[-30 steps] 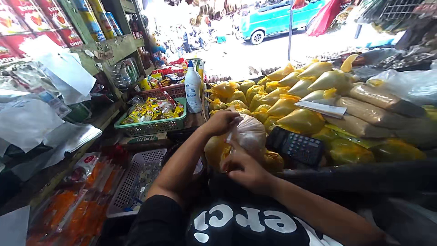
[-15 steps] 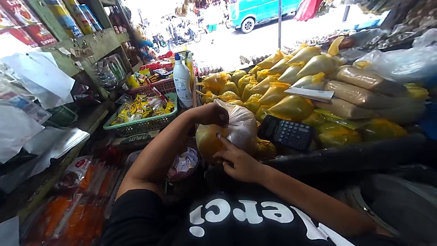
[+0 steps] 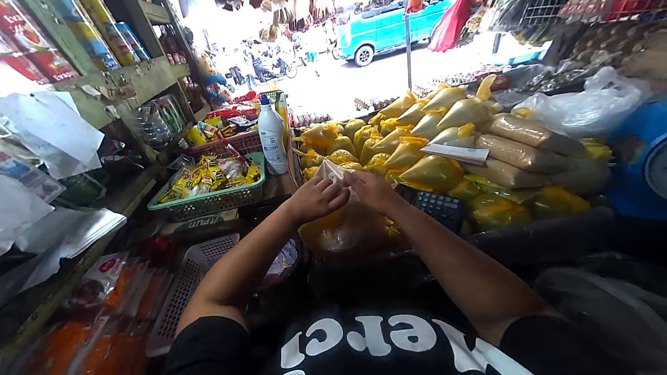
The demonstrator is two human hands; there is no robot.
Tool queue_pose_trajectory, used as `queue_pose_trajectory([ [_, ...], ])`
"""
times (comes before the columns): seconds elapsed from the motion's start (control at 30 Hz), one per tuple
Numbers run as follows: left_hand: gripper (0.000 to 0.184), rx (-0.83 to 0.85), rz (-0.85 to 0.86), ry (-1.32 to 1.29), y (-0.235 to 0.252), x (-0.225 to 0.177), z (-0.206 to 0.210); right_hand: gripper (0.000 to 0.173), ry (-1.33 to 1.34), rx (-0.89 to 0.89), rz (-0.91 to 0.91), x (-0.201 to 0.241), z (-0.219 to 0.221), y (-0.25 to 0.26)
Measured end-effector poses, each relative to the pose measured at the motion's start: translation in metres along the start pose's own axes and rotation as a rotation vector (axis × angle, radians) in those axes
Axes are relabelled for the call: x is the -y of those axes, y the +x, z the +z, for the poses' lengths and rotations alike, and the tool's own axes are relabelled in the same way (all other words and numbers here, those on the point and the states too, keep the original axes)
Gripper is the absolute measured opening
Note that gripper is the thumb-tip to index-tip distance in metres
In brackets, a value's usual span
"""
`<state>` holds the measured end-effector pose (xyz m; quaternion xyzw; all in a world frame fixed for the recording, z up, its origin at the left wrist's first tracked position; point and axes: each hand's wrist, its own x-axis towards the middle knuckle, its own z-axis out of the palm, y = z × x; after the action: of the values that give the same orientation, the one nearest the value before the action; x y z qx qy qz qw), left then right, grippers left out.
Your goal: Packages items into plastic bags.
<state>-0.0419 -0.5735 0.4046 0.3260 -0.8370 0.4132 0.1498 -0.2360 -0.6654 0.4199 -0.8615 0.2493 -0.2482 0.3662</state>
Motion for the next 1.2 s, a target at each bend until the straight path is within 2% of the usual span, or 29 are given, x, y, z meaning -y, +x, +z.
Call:
queue_pose_trajectory([
  [0.03,0.015,-0.071,-0.016,0.017,-0.006,-0.002,0.005,0.055,-0.012,0.082,0.051,-0.002,0.002,0.010],
  [0.13,0.013,-0.207,-0.070,0.064,-0.017,-0.011,0.010,0.068,-0.143,0.140,0.010,-0.002,0.005,0.014],
  [0.23,0.011,-0.287,-0.090,0.139,-0.018,-0.018,0.016,0.073,-0.277,0.222,0.006,0.002,0.011,0.016],
  [0.3,0.007,-0.323,-0.155,0.157,-0.020,-0.021,0.021,0.064,-0.240,0.274,0.037,0.005,0.016,0.021],
  [0.37,0.008,-0.326,-0.308,0.167,-0.022,-0.023,0.022,0.045,-0.149,0.261,0.029,0.008,0.019,0.023],
  [0.4,0.015,-0.291,-0.407,0.175,-0.020,-0.025,0.020,0.037,-0.130,0.214,-0.001,0.009,0.022,0.021],
  [0.47,0.022,-0.136,-0.614,0.192,-0.013,-0.030,0.014,0.033,-0.151,0.002,-0.131,0.005,0.033,0.014],
  [0.57,0.017,0.069,-0.810,0.168,0.001,-0.050,-0.001,0.024,-0.196,-0.285,-0.314,-0.009,0.056,0.005],
  [0.63,0.016,0.108,-0.878,0.130,0.008,-0.061,-0.009,0.025,-0.178,-0.255,-0.350,-0.011,0.055,0.000],
  [0.7,0.019,0.144,-0.913,0.081,0.010,-0.068,-0.014,0.030,-0.076,-0.083,-0.278,-0.008,0.044,-0.004],
  [0.77,0.025,0.199,-0.919,0.023,0.009,-0.071,-0.018,0.030,0.014,-0.034,-0.198,-0.007,0.036,-0.005],
  [0.83,0.028,0.280,-0.896,-0.111,0.002,-0.073,-0.022,0.026,0.032,-0.134,-0.151,-0.010,0.039,-0.006],
  [0.9,0.033,0.392,-0.955,-0.330,-0.008,-0.073,-0.024,0.025,-0.015,-0.229,-0.126,-0.020,0.043,-0.003],
  [1.0,0.035,0.451,-1.088,-0.561,-0.018,-0.066,-0.025,0.023,-0.096,-0.374,-0.188,-0.036,0.047,-0.002],
  [1.07,0.032,0.318,-1.144,-0.712,-0.017,-0.063,-0.029,0.021,-0.088,-0.474,-0.250,-0.039,0.048,-0.007],
  [1.13,0.029,0.039,-1.191,-0.935,-0.013,-0.062,-0.025,0.022,-0.065,-0.497,-0.304,-0.036,0.050,-0.019],
  [1.2,0.029,-0.196,-1.317,-1.263,-0.001,-0.061,-0.020,0.021,-0.009,-0.452,-0.326,-0.034,0.054,-0.034],
])
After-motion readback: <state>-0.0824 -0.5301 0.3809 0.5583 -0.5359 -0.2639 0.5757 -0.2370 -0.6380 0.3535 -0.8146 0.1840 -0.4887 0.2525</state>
